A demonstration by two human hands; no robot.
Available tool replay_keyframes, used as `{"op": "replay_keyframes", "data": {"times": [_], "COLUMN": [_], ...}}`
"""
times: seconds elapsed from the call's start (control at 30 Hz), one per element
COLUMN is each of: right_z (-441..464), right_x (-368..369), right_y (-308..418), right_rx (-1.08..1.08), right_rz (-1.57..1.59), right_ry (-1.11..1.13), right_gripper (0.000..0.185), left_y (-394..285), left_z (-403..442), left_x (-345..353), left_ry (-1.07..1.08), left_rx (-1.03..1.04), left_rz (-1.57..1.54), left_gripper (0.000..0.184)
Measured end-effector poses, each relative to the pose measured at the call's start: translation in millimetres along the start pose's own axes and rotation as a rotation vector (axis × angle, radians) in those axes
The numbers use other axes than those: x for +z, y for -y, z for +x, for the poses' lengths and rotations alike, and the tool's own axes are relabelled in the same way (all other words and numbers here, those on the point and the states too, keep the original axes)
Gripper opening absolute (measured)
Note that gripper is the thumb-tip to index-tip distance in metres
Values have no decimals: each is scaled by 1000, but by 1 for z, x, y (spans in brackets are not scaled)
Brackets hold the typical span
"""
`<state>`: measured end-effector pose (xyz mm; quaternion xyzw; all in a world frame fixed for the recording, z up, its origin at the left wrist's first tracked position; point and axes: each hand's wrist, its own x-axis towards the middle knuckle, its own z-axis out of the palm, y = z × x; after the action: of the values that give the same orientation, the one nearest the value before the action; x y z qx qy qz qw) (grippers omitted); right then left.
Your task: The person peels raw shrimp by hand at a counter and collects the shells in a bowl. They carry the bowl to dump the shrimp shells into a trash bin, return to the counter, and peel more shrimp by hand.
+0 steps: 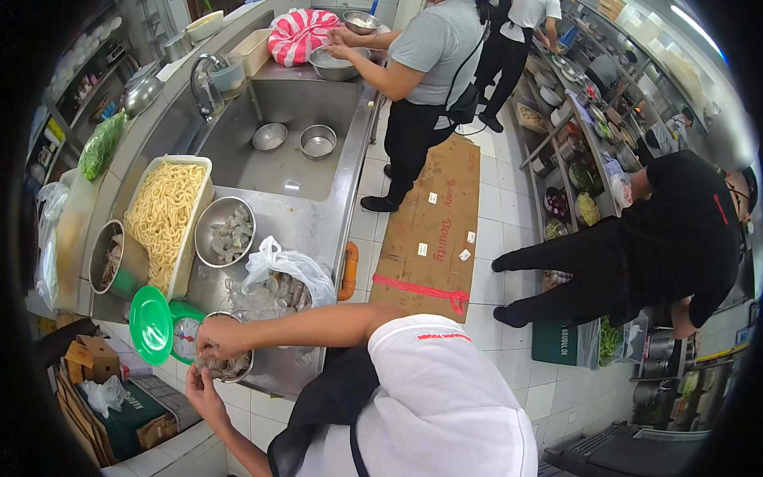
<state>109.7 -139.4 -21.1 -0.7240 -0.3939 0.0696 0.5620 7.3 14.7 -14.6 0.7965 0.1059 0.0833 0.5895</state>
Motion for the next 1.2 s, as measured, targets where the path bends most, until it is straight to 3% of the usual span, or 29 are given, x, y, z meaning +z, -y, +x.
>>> {"op": "replay_keyframes", "data": {"times": [0.07, 0.13, 0.17, 0.23, 0.27, 0.3, 0.33, 0.37, 0.43, 0.47, 0.57, 0.63, 0.67, 0.7, 0.77, 0.8, 0.87, 0.97, 1.0, 1.07, 1.2], "right_z": [0, 8, 7, 8, 8, 12, 15, 18, 20, 21, 22, 17, 15, 15, 16, 15, 11, 18, 21, 25, 27], "right_x": [-6, 7, 9, 6, 13, -7, -17, -24, -27, -28, -22, -13, -16, -16, -14, -12, -7, -12, -13, -14, -12], "right_y": [0, -11, -14, -20, -32, -14, -6, -8, -2, -3, -4, -3, -3, -2, -4, -8, -18, -5, 8, 32, 22], "right_rx": [12, -36, -73, -216, -133, -218, -208, -67, 10, 1, -42, -83, 104, 102, 335, 334, 0, -78, -77, 231, 248], "right_rz": [-86, -470, -507, -523, -467, -413, -383, -352, -180, -165, -214, -427, -385, -386, -236, -237, -232, -290, -290, 125, 40], "right_ry": [-9, 91, 74, -28, -89, -86, -93, -10, -220, -198, -210, -267, -51, -50, 209, 209, 89, -26, -28, 123, 265], "right_gripper": [9, 10, 10, 20, 25, 22, 18, 12, 8, 8, 8, 14, 15, 15, 21, 21, 24, 25, 25, 19, 20], "left_y": [2, 7, 8, -7, -18, -13, -9, -6, 2, 5, -1, -5, -5, -5, -9, -11, -13, -16, -17, -20, -19], "left_z": [2, 0, 0, 1, -1, -1, -2, -5, -8, -9, -10, -10, -9, -8, -7, -7, -5, -2, -1, 1, 4], "left_x": [0, -8, -10, -6, -7, -9, -10, -11, -15, -16, -19, -21, -20, -20, -20, -21, -21, -20, -19, -16, -12], "left_ry": [-6, 14, -2, -22, -32, -63, -96, -113, -174, -173, -219, -217, -226, -232, -240, -246, -250, -249, -246, -230, -184], "left_rx": [-16, -102, -116, -121, -150, -155, -167, -170, -198, -206, -188, -208, -199, -190, -184, -181, -173, -150, -135, -132, -104], "left_rz": [-14, 50, 103, 108, 194, 190, 154, 112, 25, -77, -162, -184, -218, -254, -263, -270, -276, -292, -304, -311, -313], "left_gripper": [26, 25, 26, 23, 23, 25, 25, 26, 26, 26, 24, 24, 24, 25, 26, 27, 26, 26, 25, 25, 26]}}
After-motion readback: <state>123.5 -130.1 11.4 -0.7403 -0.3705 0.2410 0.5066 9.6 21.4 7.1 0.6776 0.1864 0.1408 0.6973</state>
